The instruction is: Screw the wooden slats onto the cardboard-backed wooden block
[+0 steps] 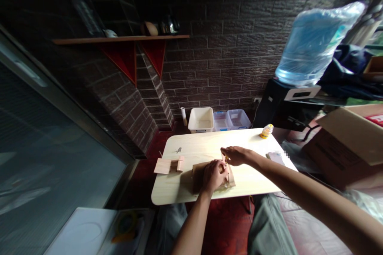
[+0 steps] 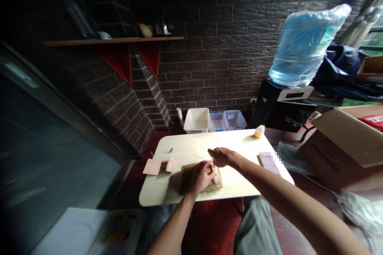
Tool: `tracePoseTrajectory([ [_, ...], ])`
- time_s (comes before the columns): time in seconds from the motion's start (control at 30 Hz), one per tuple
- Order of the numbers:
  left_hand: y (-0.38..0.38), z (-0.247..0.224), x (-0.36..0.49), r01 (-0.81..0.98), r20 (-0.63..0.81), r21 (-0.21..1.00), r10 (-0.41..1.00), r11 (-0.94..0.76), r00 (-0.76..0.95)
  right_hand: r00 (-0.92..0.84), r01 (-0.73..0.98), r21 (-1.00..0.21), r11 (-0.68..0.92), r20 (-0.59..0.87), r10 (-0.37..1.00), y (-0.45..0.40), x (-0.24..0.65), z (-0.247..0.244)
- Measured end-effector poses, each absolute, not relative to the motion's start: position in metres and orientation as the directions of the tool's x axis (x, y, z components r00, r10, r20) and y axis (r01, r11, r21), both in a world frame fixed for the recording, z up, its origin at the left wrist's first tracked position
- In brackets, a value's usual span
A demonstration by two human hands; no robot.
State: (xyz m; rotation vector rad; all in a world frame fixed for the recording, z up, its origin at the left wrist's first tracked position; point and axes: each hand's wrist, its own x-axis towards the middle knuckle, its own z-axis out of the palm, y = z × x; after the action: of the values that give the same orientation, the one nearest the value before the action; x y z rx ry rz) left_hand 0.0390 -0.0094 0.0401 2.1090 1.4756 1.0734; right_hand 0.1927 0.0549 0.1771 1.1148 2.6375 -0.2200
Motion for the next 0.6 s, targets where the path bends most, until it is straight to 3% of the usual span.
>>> tracePoseTrajectory([
  [0.1,-0.009,0.039,0.039,0.642,0.387,0.656,0.907,-0.397,0.166,-0.672,0.722,-0.075,0.688,-0.313,0.671,0.059,0.194,0.172],
  [0.3,-0.008,0.039,0.038,0.628,0.403,0.658,0.898,-0.417,0.174,-0.58,0.791,0.002,0.612,-0.315,0.751,0.066,0.188,0.171],
  [0.6,-0.007,0.038,0.039,0.627,0.415,0.653,0.893,-0.425,0.174,-0.601,0.779,-0.032,0.627,-0.324,0.73,0.063,0.19,0.175],
])
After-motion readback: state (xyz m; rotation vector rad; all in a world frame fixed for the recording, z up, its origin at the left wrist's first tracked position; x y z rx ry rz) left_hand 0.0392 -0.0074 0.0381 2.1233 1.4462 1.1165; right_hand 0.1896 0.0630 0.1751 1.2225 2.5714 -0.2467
